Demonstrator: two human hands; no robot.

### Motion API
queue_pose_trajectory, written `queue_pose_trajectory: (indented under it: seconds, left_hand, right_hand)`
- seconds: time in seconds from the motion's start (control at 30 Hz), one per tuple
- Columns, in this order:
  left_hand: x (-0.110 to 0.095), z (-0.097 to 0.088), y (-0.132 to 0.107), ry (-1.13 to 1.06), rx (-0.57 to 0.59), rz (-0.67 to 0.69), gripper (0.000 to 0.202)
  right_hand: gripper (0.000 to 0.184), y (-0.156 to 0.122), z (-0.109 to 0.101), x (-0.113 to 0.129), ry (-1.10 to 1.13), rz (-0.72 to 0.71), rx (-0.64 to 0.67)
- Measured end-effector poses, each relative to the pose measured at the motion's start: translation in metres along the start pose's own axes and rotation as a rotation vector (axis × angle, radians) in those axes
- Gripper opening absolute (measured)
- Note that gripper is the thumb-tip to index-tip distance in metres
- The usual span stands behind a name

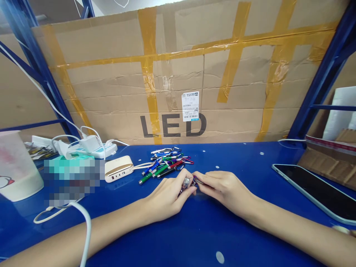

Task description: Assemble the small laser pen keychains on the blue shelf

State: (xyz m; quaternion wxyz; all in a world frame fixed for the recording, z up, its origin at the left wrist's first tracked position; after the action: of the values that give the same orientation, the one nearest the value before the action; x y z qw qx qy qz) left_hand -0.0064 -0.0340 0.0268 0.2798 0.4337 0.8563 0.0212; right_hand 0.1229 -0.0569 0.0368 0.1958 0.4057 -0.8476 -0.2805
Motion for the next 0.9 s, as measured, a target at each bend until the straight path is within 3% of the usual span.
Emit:
queue_pose_trajectory:
  seconds: [0.27,0.4,0.6,0.9]
  left_hand:
    - [0.0004,-0.0005,-0.001,0.025,-0.041,-0.002,0.012]
    - [0.0,-0.0047,-0.0007,0.068,-0.127,-0.016,0.01]
    - [-0.0021,-0.0092,-0.0004,0.092,-0.125,-0.083,0.01]
    - [0.007,-0.0073,-0.0013,0.074,-0.232,-0.063,0.012]
  right_hand:
    - [0.039,-0.0005,0.0005,0.0022,-0.107,-0.054,-0.024]
    - [0.037,0.0006,0.0024,-0.0011,-0.023,0.007,0.013]
    - [0.024,0.0016,0.0052,-0.0036,0.159,0.112,0.088]
    - [0.031,0.0029,0.0057,-0.0074,0.215,0.219,0.123]
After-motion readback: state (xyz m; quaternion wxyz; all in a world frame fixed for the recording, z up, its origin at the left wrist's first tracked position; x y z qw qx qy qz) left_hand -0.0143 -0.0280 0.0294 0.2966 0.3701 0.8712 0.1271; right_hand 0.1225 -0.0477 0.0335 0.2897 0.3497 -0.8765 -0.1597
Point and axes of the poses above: each hand's wrist, its own y-axis towards the middle knuckle, its own z-axis out of the palm, x = y × z, the point moved 5 cm from there along y, towards the middle knuckle, and after that the axes turned 5 degrees about y, right-handed, at the moved point
